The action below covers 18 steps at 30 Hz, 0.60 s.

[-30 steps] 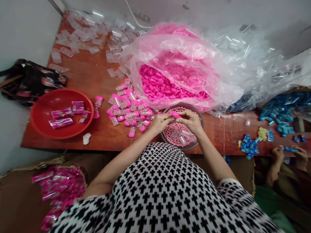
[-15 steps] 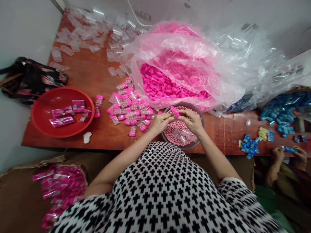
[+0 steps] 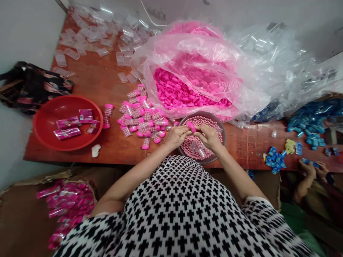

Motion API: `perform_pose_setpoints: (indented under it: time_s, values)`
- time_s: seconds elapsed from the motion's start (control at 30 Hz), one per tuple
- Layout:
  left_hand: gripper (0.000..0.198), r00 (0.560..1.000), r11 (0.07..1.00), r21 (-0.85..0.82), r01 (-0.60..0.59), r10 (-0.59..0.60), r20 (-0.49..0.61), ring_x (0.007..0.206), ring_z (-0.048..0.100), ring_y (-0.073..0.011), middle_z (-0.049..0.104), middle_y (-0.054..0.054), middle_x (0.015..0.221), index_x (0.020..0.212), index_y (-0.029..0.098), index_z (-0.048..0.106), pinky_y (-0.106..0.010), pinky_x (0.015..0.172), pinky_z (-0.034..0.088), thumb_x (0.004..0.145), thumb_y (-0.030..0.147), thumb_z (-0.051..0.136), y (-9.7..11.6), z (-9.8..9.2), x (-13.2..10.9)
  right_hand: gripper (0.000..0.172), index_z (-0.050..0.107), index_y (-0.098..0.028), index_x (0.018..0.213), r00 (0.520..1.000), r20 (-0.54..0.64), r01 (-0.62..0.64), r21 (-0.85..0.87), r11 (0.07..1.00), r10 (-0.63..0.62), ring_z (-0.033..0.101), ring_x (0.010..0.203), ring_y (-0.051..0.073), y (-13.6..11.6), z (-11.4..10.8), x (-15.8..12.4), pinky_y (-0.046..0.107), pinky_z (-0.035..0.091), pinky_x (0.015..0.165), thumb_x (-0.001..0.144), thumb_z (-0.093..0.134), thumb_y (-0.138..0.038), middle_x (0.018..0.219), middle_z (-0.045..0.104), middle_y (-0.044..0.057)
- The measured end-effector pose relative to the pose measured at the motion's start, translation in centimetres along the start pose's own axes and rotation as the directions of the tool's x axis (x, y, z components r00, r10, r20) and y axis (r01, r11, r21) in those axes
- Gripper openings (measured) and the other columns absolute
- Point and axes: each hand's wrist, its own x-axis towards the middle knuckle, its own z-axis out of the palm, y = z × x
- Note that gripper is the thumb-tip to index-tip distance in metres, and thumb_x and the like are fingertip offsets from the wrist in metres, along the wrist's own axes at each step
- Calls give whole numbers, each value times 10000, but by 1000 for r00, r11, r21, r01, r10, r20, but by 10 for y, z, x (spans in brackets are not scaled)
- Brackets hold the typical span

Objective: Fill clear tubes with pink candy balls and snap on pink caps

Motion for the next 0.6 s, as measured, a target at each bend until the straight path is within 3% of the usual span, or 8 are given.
perform_pose_setpoints:
  time_s: [0.07,0.17,0.27,0.33,0.47,0.6]
  values:
    - [397,999,999,-2,33,-33,43,518,451,-109,502,8,530,526,166,562,-234,533,328,853,386,513,-4,-3,1,242,641,-210,1026,999,41,4,24,1000,-5,599,757,184,5,-2,3,315,484,708,891,520,-369,817,650,53]
    - [364,989,999,-20,50,-46,143,535,485,-116,552,4,554,579,160,614,-229,542,348,846,388,518,-6,-6,2,414,528,-231,1262,985,124,125,-58,991,-117,554,1105,229,1,-14,13,390,452,919,873,540,-373,1182,607,98]
    - [302,979,995,-66,69,-55,194,584,553,-137,651,-13,634,667,163,688,-242,589,405,827,376,546,-5,-6,2,514,419,-264,1362,915,305,322,-152,935,-265,336,1345,246,-13,-30,27,461,310,1079,868,543,-338,1419,433,68]
    - [281,981,989,-102,111,-93,168,580,567,-144,663,-10,618,661,165,707,-251,601,430,798,376,582,-5,-5,0,466,453,-269,1331,873,392,383,-184,905,-290,382,1310,253,-19,-36,34,474,316,1070,876,537,-321,1383,475,62]
    - [262,965,927,-281,249,-261,-8,722,632,-176,724,-33,787,811,163,740,-284,707,484,747,394,636,-13,-3,-5,442,521,-196,1258,936,287,281,-261,923,-204,518,1131,282,-12,-28,34,471,420,968,864,550,-395,1194,578,136]
    - [357,905,822,-479,307,-408,-119,777,633,-177,722,-65,922,955,140,712,-297,730,489,724,407,659,-19,1,-7,646,376,-125,1372,982,133,163,-248,955,-133,481,1170,317,-3,3,19,494,413,990,838,566,-436,1242,515,202]
